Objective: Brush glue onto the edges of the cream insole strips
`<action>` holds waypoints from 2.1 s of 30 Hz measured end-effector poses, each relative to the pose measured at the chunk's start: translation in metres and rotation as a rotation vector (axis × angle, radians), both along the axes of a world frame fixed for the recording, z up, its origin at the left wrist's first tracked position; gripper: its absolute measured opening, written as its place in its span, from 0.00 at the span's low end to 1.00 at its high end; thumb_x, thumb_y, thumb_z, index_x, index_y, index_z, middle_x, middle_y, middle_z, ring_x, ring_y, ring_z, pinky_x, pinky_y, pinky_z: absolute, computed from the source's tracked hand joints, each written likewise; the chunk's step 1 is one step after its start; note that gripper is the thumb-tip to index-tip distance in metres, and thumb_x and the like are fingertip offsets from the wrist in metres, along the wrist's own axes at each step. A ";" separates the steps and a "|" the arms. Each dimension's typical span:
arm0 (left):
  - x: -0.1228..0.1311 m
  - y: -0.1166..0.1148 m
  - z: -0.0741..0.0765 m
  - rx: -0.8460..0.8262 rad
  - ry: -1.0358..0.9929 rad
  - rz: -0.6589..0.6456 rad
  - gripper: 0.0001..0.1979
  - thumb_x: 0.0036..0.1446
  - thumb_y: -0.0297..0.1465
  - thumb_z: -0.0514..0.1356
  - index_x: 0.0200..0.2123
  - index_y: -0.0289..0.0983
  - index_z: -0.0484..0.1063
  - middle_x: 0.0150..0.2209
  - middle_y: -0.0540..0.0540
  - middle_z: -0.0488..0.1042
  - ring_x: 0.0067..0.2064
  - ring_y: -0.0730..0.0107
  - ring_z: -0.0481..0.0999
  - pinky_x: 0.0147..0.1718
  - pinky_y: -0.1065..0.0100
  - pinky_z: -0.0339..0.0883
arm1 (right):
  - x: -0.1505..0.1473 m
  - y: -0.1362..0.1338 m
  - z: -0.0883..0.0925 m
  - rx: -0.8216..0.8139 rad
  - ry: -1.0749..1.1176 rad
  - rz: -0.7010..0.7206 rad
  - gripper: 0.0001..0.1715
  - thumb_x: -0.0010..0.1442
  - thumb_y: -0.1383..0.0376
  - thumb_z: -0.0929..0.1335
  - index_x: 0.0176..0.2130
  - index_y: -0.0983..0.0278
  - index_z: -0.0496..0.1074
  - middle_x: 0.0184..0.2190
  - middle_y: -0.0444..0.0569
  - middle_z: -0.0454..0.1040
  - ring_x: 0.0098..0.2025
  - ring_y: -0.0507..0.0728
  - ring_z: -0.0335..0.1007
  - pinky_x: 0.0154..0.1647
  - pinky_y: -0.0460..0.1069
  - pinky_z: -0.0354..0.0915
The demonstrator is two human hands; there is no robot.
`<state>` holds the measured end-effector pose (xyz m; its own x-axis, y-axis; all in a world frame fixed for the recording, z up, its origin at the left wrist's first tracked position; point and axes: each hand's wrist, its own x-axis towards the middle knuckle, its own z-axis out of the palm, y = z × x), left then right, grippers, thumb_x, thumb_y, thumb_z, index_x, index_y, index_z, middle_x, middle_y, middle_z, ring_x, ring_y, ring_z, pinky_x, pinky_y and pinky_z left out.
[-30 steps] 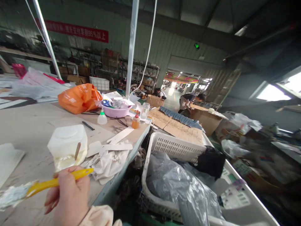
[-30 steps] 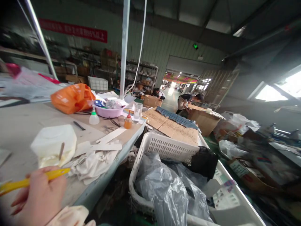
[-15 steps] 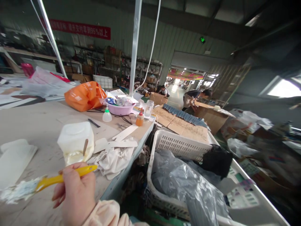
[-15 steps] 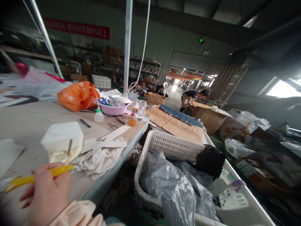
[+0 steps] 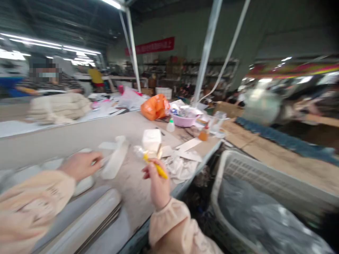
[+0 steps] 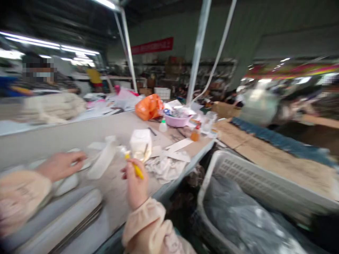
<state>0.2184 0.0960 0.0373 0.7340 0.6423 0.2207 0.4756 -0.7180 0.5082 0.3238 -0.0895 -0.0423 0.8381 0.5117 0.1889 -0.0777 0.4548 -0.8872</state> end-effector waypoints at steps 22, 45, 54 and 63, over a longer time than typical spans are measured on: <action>-0.235 -0.104 -0.055 -0.601 -0.372 0.662 0.07 0.48 0.34 0.55 0.30 0.37 0.67 0.22 0.52 0.68 0.25 0.72 0.71 0.29 0.69 0.67 | -0.057 0.040 -0.028 -0.144 -0.370 0.164 0.25 0.48 0.59 0.74 0.42 0.59 0.62 0.45 0.52 0.76 0.36 0.54 0.74 0.41 0.52 0.70; -0.255 -0.096 -0.093 -0.504 0.169 0.697 0.07 0.46 0.30 0.56 0.23 0.38 0.73 0.19 0.48 0.74 0.28 0.65 0.76 0.29 0.69 0.64 | -0.067 0.059 -0.059 -0.721 -1.052 0.096 0.17 0.56 0.57 0.68 0.46 0.58 0.68 0.29 0.44 0.76 0.31 0.59 0.74 0.35 0.52 0.65; -0.254 -0.095 -0.092 -0.516 0.205 0.689 0.07 0.47 0.31 0.55 0.23 0.38 0.72 0.18 0.50 0.75 0.26 0.66 0.76 0.27 0.70 0.62 | -0.070 0.059 -0.057 -0.775 -1.103 0.107 0.18 0.57 0.62 0.66 0.48 0.59 0.67 0.32 0.47 0.77 0.35 0.61 0.75 0.38 0.53 0.67; -0.258 -0.091 -0.099 -0.510 0.240 0.669 0.08 0.48 0.34 0.55 0.25 0.39 0.72 0.20 0.50 0.75 0.27 0.65 0.76 0.27 0.70 0.62 | -0.070 0.060 -0.063 -0.741 -1.194 0.086 0.17 0.59 0.65 0.65 0.49 0.61 0.67 0.38 0.51 0.77 0.39 0.60 0.74 0.41 0.54 0.68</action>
<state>-0.0392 0.0045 -0.0616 0.1571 0.9332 -0.3233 0.8514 0.0379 0.5232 0.2536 -0.0297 -0.1052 0.3278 0.8454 0.4217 0.8782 -0.1082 -0.4659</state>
